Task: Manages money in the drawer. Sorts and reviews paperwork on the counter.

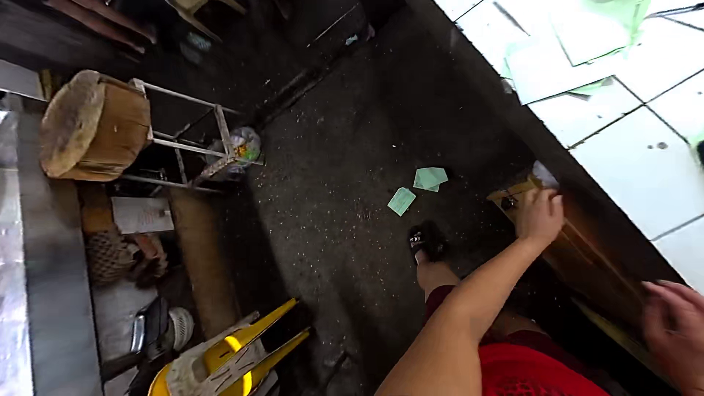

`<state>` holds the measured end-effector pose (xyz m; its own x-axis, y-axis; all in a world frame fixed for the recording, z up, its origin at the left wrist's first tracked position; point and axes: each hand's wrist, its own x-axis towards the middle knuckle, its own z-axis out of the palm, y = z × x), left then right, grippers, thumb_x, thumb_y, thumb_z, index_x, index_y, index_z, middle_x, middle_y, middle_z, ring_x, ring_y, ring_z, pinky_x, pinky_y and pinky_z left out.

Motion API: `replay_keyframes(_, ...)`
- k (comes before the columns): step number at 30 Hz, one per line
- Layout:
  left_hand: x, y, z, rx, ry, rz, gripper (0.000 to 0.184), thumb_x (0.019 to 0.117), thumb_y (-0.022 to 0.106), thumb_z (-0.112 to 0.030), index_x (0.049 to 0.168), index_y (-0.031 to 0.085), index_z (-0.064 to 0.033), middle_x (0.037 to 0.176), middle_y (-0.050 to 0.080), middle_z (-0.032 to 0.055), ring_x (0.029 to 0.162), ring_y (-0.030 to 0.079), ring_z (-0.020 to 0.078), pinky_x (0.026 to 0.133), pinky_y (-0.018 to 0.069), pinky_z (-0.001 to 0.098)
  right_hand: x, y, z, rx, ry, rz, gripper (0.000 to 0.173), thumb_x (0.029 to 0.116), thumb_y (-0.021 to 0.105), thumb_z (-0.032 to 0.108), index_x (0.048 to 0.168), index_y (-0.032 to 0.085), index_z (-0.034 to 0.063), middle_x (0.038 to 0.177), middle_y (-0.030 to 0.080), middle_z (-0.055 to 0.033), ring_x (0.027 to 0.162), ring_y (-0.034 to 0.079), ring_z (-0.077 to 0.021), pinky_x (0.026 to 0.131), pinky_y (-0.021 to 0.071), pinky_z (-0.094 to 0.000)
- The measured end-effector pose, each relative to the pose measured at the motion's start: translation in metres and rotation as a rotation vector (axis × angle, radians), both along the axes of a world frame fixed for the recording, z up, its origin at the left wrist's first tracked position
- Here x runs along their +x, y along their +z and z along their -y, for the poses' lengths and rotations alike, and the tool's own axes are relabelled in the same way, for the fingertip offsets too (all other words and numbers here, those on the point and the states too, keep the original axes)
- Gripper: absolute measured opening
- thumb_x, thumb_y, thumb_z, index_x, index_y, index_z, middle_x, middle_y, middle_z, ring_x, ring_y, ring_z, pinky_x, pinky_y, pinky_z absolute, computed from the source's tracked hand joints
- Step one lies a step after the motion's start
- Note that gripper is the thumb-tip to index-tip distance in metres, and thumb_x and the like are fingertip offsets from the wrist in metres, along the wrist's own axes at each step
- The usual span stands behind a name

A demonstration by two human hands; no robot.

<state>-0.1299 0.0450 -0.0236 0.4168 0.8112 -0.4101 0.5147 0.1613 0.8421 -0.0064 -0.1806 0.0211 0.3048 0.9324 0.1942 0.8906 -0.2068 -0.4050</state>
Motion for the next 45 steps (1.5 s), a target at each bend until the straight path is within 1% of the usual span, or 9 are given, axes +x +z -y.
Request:
replay_keyframes(4, -0.145, -0.072, -0.036, -0.087, -0.103, -0.381, 0.034, 0.1044, 0.051, -0.022, 0.13, 0.068, -0.0071, 0.142, 0.059, 0.0175, 0.138, 0.051, 0.034, 0.115, 0.0394, 0.0507, -0.09, -0.043, -0.041, -0.574, 0.155, -0.291, 0.033, 0.0983, 0.063, 0.019, 0.123, 0.071, -0.0012, 0.135, 0.059, -0.035, 0.126, 0.053, -0.0594, 0.102, 0.0348, -0.0801)
replay_keyframes(9, -0.299, -0.149, -0.099, -0.332, -0.234, -0.819, 0.04, 0.1039, 0.052, -0.028, 0.14, 0.062, -0.0136, 0.15, 0.051, 0.019, 0.143, 0.043, 0.0378, 0.115, 0.0339, 0.0575, -0.175, -0.088, -0.059, -1.334, 0.08, -0.423, 0.06, 0.0978, 0.069, 0.04, 0.144, 0.057, 0.0036, 0.158, 0.039, -0.0309, 0.15, 0.027, -0.0535, 0.112, 0.0192, -0.0809)
replay_keyframes(12, -0.345, -0.191, -0.142, -0.358, -0.298, -0.928, 0.046, 0.1028, 0.055, -0.028, 0.146, 0.056, -0.011, 0.153, 0.049, 0.0192, 0.144, 0.042, 0.0377, 0.115, 0.0335, 0.058, -0.21, -0.101, -0.09, -1.496, 0.096, -0.45, 0.064, 0.1001, 0.065, 0.044, 0.147, 0.053, 0.0019, 0.158, 0.038, -0.0318, 0.148, 0.031, -0.0544, 0.112, 0.0233, -0.0797)
replay_keyframes(21, -0.339, -0.381, -0.219, -0.342, -0.469, -0.898, 0.044, 0.0996, 0.059, -0.022, 0.141, 0.059, -0.0059, 0.154, 0.046, 0.0204, 0.144, 0.039, 0.0402, 0.115, 0.0309, 0.0624, -0.245, -0.2, -0.168, -1.509, 0.182, -0.418, 0.057, 0.106, 0.056, 0.037, 0.149, 0.049, 0.0007, 0.16, 0.033, -0.0326, 0.151, 0.028, -0.0516, 0.12, 0.0157, -0.0718)
replay_keyframes(25, -0.325, -0.472, -0.219, -0.437, -0.508, -0.893, 0.046, 0.0986, 0.061, -0.038, 0.138, 0.064, -0.0151, 0.17, 0.018, 0.0153, 0.158, 0.007, 0.0396, 0.121, 0.0064, 0.0703, -0.22, -0.339, -0.23, -1.136, 0.006, -0.54, 0.044, 0.1045, 0.057, 0.035, 0.136, 0.065, 0.0052, 0.155, 0.045, -0.0254, 0.142, 0.047, -0.0432, 0.117, 0.0387, -0.0571)
replay_keyframes(30, -0.312, -0.561, -0.208, -0.488, -0.463, -0.949, 0.053, 0.0943, 0.066, -0.042, 0.141, 0.062, -0.0174, 0.171, 0.0, 0.0194, 0.158, -0.007, 0.0412, 0.121, -0.0019, 0.0692, -0.19, -0.525, -0.39, -1.08, -0.049, -0.519, 0.041, 0.1056, 0.057, 0.034, 0.137, 0.065, 0.0087, 0.167, 0.025, -0.0223, 0.15, 0.034, -0.041, 0.121, 0.0322, -0.0547)
replay_keyframes(35, -0.319, -0.613, -0.2, -0.545, -0.448, -1.005, 0.053, 0.0933, 0.065, -0.048, 0.143, 0.061, -0.0296, 0.172, -0.007, 0.0154, 0.157, -0.012, 0.0389, 0.12, -0.007, 0.0678, -0.189, -0.631, -0.457, -1.101, -0.138, -0.554, 0.051, 0.1044, 0.054, 0.05, 0.137, 0.066, 0.0136, 0.168, 0.018, -0.0276, 0.153, 0.024, -0.047, 0.121, 0.0261, -0.0613)
replay_keyframes(40, -0.336, -0.632, -0.203, -0.55, -0.467, -0.983, 0.061, 0.096, 0.062, -0.046, 0.151, 0.051, -0.0237, 0.173, -0.002, 0.0124, 0.158, -0.008, 0.0371, 0.121, -0.0055, 0.0677, -0.209, -0.675, -0.478, -1.063, -0.225, -0.8, 0.048, 0.1099, 0.047, 0.039, 0.141, 0.062, 0.0061, 0.164, 0.03, -0.0262, 0.154, 0.024, -0.0437, 0.124, 0.0223, -0.0579)
replay_keyframes(45, -0.356, -0.616, -0.218, -0.491, -0.334, -0.839, 0.058, 0.1102, 0.039, -0.038, 0.157, 0.037, -0.004, 0.168, 0.029, 0.0086, 0.158, 0.018, 0.0283, 0.123, 0.0021, 0.0651, -0.228, -0.629, -0.474, -0.799, -0.407, -1.048, 0.042, 0.1136, 0.038, 0.022, 0.142, 0.057, -0.002, 0.155, 0.047, -0.0217, 0.148, 0.041, -0.0319, 0.122, 0.0299, -0.0462)
